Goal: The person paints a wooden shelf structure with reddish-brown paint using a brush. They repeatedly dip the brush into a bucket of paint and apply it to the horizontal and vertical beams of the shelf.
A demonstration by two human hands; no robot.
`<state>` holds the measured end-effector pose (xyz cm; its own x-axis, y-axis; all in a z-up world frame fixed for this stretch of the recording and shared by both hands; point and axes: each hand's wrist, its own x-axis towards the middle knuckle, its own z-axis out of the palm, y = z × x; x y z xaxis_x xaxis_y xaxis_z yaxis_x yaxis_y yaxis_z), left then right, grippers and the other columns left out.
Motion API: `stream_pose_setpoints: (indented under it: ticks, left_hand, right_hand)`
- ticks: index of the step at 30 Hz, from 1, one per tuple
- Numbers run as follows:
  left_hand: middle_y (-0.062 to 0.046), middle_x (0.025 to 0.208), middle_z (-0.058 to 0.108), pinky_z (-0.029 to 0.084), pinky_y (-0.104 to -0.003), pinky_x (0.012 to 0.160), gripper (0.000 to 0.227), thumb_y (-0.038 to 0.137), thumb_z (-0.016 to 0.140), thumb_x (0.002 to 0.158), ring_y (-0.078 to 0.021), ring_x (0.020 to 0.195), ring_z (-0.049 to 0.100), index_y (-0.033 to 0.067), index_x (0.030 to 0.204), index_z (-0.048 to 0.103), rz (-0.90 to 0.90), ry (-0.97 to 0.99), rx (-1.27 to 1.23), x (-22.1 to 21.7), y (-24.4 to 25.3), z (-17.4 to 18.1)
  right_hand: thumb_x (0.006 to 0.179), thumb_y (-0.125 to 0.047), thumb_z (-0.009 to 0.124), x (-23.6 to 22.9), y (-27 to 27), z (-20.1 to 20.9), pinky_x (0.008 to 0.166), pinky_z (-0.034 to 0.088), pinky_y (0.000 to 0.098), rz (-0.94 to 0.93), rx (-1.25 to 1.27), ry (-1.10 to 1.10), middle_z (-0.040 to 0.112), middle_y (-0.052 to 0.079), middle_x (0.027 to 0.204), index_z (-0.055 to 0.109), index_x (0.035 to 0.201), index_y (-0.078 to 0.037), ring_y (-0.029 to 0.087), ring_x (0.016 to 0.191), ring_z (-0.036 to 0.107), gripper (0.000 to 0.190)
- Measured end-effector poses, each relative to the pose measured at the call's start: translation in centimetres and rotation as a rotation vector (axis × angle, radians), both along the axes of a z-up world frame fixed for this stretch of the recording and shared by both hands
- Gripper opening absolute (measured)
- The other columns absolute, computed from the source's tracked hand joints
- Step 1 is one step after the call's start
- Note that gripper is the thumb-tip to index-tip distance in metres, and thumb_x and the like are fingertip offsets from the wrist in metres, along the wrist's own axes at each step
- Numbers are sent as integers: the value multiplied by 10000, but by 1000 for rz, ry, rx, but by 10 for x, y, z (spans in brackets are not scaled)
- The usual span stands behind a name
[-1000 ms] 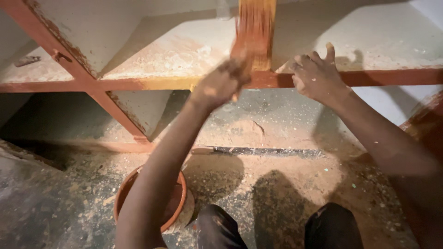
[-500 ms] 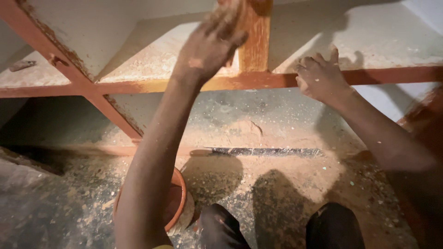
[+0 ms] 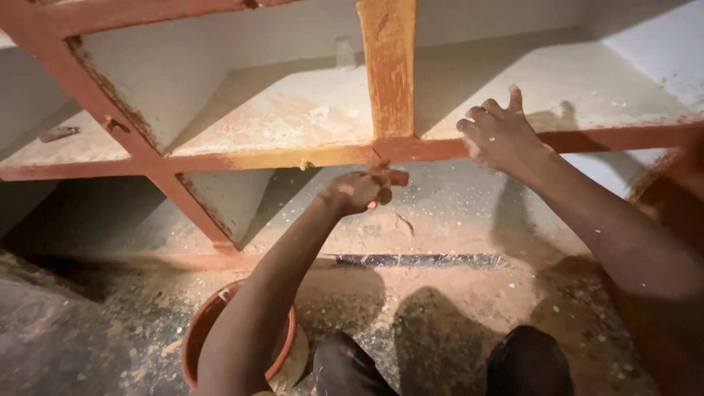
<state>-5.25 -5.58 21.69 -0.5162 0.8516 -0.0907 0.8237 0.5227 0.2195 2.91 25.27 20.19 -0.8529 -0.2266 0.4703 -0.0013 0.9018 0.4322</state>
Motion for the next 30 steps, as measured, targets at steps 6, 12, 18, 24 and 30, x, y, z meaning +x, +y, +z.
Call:
stream_pose_setpoints:
  ticks: [6, 12, 18, 24, 30]
  left_hand:
    - [-163, 1530, 498, 395, -438, 1210, 412, 149, 534, 1035, -297, 1360, 544, 157, 1447, 543, -193, 782, -18, -42, 8, 97]
    - [-160, 1682, 224, 233, -420, 1281, 444, 128, 667, 925, -325, 1540, 255, 189, 1364, 642, -124, 1040, 371, -76, -8, 120]
    - [-94, 1658, 271, 270, -384, 1243, 425, 132, 609, 892, -284, 1509, 292, 219, 1308, 610, -238, 899, 131, -47, 0, 69]
    - [-35, 1516, 505, 484, -415, 1113, 254, 230, 456, 1030, -304, 1395, 487, 158, 1258, 541, -142, 311, -105, -10, -13, 56]
    - [-170, 1510, 457, 330, -401, 1248, 386, 184, 562, 1000, -273, 1449, 417, 201, 1380, 495, -106, 658, 61, -26, -3, 105]
  right_hand:
    - [754, -304, 743, -3, -23, 37, 1137, 226, 721, -4, 58, -66, 539, 114, 1428, 622, 1341, -177, 271, 1300, 531, 612]
    - [919, -343, 757, -44, -11, 118, 1186, 253, 646, 52, -88, 339, 368, 238, 1676, 487, 1539, 4, 368, 1540, 367, 759]
    - [673, -387, 852, -80, -2, 141, 1074, 443, 579, -93, 9, 394, 473, 198, 1454, 526, 1464, 26, 372, 1363, 478, 951]
    - [828, -237, 834, -96, 2, 130, 840, 562, 535, -357, -251, 26, 684, 179, 1173, 723, 1156, -17, 361, 1030, 682, 410]
    - [760, -303, 879, -89, 1, 144, 771, 593, 491, -341, -271, 11, 728, 181, 1067, 767, 1028, -14, 356, 929, 719, 410]
